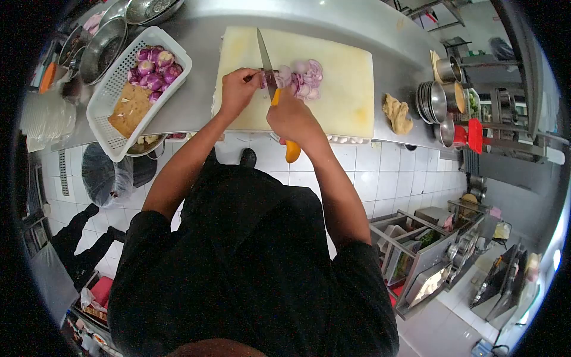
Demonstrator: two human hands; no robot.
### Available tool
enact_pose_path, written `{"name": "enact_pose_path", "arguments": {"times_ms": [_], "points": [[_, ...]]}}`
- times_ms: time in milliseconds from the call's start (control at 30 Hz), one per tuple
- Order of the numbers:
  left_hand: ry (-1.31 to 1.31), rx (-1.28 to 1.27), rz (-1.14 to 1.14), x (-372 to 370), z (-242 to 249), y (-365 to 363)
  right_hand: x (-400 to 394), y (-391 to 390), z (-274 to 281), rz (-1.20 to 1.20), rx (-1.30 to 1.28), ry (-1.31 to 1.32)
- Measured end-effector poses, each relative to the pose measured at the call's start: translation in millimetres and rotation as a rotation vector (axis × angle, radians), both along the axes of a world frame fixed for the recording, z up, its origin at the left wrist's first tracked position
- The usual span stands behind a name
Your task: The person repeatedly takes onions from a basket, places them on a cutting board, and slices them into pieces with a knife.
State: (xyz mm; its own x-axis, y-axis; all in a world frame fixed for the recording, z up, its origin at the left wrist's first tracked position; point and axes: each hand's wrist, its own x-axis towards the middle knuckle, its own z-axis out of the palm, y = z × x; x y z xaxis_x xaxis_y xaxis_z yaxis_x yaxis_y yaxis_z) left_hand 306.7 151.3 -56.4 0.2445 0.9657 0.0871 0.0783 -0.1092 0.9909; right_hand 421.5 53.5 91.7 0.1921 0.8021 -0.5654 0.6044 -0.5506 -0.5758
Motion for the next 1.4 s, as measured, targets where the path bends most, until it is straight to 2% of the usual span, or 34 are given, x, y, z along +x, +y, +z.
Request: {"name": "enact_pose_path", "arguments": {"times_ms": [133, 300, 467, 567, 667, 767, 1033, 1233, 1400], "points": [[0.132, 0.054, 0.015, -2.0, 0.9, 1.9, -5.7, -5.2, -2.1, -0.013, -0.013, 0.015], [0.076, 0.019, 0.030, 0.8, -2.5, 0.3, -9.4, -3.6, -11.4, -0.017, 0.028, -0.002], [0.125, 0.012, 0.055, 0.0, -1.8, 2.4, -3.6, 11.5, -116.4, 0.043, 0.314, -0.270], [0.128, 0.071, 0.051, 0.8, -0.7, -1.0, 1.6, 15.7, -76.3, -0.003, 0.195, -0.092], [0.118, 0.014, 0.013, -2.3, 2.8, -0.8, 1.7, 7.4, -21.1, 0.005, 0.073, -0.030], [0.128, 0.031, 0.023, -0.6, 1.8, 0.7, -3.0, -4.2, 6.5, 0.034, -0.024, -0.058], [0.102, 0.104, 0.072, 2.0, 0.6, -0.4, -7.8, -11.3, 2.4, 0.000, -0.034, -0.008], [0.184, 0.096, 0.036, -1.0, 1.6, 0.2, -8.6, -9.4, -6.7, -0.008, 0.035, 0.027], [0.112, 0.063, 0.053, -0.3, -3.4, -0.5, -10.5, 0.0, -57.7, -0.023, 0.143, -0.083]]}}
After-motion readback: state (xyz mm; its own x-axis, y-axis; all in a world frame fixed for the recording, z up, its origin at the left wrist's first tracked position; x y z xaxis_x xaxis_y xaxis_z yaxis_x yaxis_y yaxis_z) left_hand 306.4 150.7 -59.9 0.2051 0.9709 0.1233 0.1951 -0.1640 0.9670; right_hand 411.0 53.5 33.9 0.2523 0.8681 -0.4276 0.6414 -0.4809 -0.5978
